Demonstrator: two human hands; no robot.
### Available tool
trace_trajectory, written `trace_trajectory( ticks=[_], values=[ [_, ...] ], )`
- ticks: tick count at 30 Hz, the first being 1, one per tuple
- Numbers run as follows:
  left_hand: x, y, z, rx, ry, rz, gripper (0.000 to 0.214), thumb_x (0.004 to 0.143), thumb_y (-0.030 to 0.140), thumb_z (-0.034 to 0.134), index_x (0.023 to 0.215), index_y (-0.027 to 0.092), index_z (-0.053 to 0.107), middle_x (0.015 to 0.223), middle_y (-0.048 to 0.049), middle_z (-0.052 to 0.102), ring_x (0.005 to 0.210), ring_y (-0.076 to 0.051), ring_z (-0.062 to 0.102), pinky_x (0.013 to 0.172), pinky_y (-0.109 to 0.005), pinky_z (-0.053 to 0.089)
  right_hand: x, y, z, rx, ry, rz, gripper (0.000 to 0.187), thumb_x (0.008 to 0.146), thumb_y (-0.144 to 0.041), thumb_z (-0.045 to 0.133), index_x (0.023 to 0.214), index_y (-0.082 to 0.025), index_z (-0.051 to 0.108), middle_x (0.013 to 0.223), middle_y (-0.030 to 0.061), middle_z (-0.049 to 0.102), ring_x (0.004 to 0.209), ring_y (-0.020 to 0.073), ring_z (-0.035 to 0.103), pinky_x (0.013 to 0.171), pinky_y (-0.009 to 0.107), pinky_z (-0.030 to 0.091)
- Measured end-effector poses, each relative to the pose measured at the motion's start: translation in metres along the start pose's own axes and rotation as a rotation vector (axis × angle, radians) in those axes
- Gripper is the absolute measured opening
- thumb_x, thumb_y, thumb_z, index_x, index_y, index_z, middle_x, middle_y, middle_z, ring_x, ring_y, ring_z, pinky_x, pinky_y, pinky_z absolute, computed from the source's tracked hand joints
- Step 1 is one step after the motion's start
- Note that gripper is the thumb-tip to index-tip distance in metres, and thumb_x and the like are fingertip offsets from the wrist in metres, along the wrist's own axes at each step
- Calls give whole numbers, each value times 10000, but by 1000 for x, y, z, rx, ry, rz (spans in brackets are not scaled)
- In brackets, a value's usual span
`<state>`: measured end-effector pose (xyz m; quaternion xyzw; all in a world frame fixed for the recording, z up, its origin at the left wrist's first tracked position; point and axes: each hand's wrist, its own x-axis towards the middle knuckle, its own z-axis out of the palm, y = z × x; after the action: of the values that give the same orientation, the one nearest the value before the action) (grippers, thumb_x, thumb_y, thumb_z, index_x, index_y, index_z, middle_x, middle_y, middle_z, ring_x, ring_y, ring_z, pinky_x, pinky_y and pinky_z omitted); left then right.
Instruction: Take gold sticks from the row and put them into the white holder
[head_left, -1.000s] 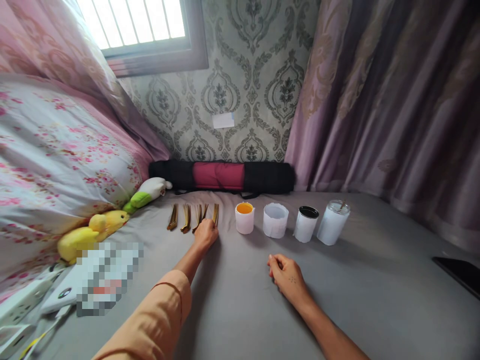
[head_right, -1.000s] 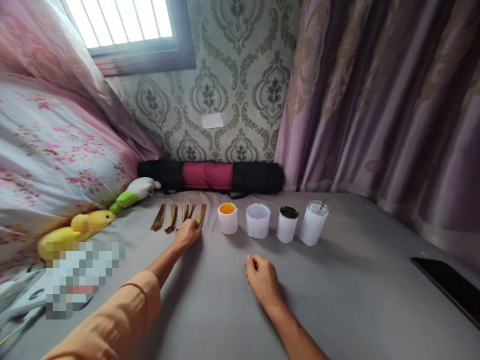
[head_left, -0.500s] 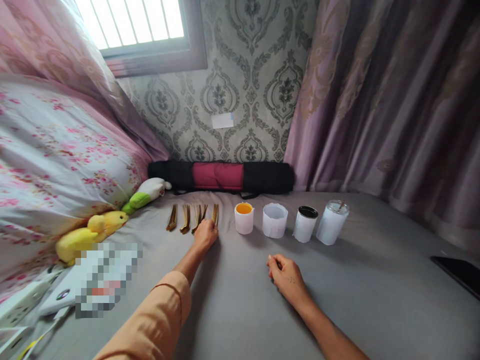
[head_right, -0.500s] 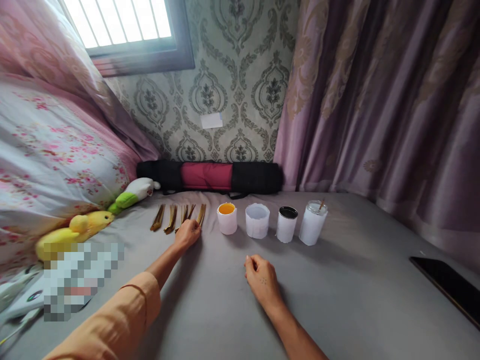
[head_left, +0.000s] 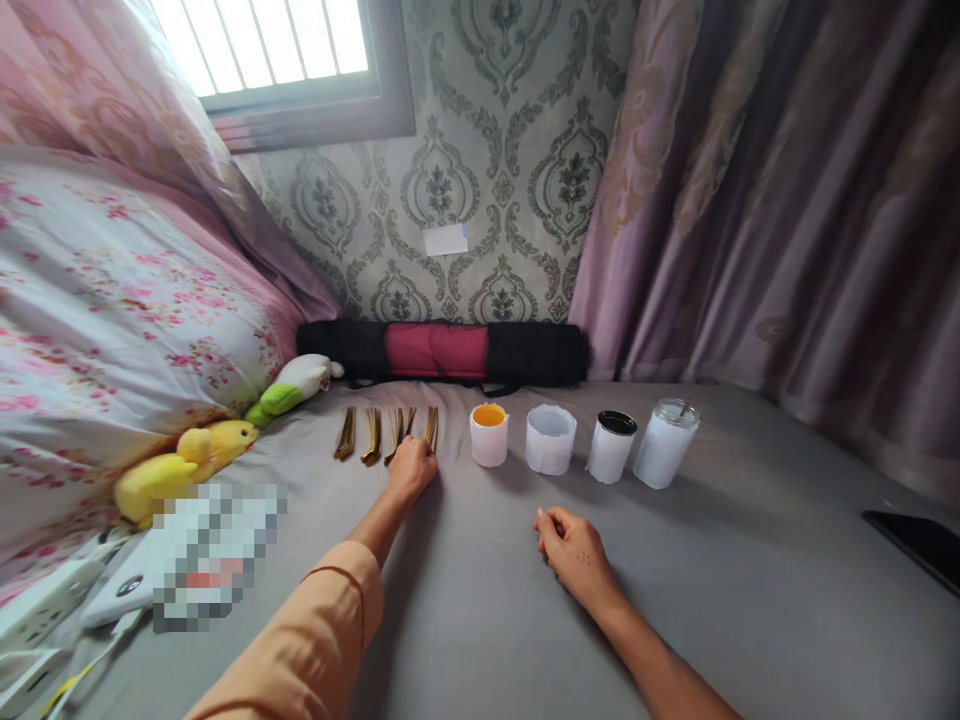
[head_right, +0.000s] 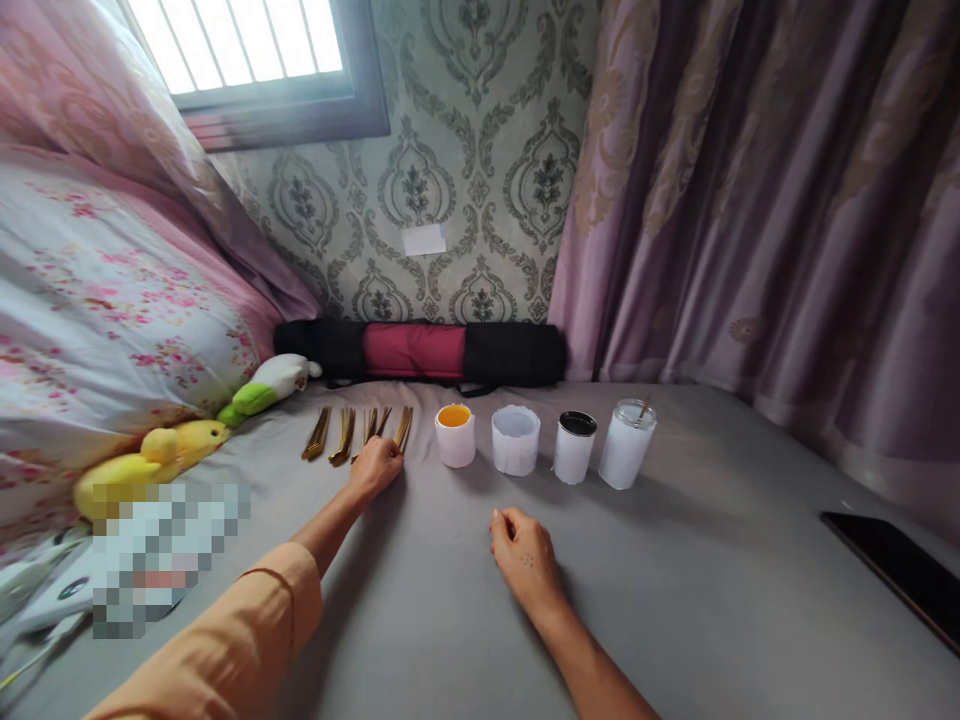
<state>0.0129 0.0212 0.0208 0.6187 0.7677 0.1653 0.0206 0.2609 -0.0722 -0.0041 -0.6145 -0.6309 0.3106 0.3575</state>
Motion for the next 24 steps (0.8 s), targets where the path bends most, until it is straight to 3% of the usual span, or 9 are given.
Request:
trace_trajectory(
  ticks=[12,20,24],
  values=[
    [4,-2,0,-150,-6,-78,214,689,246,483,772,158,660,912,-118,616,878,-216,557,688,-260,392,0,0,0,-4,7,-11,392,792,-434,316,646,-174,571,503,11,559,436,104,475,424,203,306],
    [12,-7,0,-417,-2,-173,194,635,296,541,703,151,650,696,-82,648,758,-207,590,630,-259,398,-1,-3,-1,-15,2,15,385,786,-434,327,642,-175,573,493,3,553,433,101,473,431,203,310],
    [13,-5,1,-624,-48,-239,209,615,311,573,706,132,630,667,-80,644,640,-181,597,524,-239,405,-1,-2,0,-14,7,10,390,788,-438,326,646,-173,575,486,4,549,430,103,473,424,204,305]
  ],
)
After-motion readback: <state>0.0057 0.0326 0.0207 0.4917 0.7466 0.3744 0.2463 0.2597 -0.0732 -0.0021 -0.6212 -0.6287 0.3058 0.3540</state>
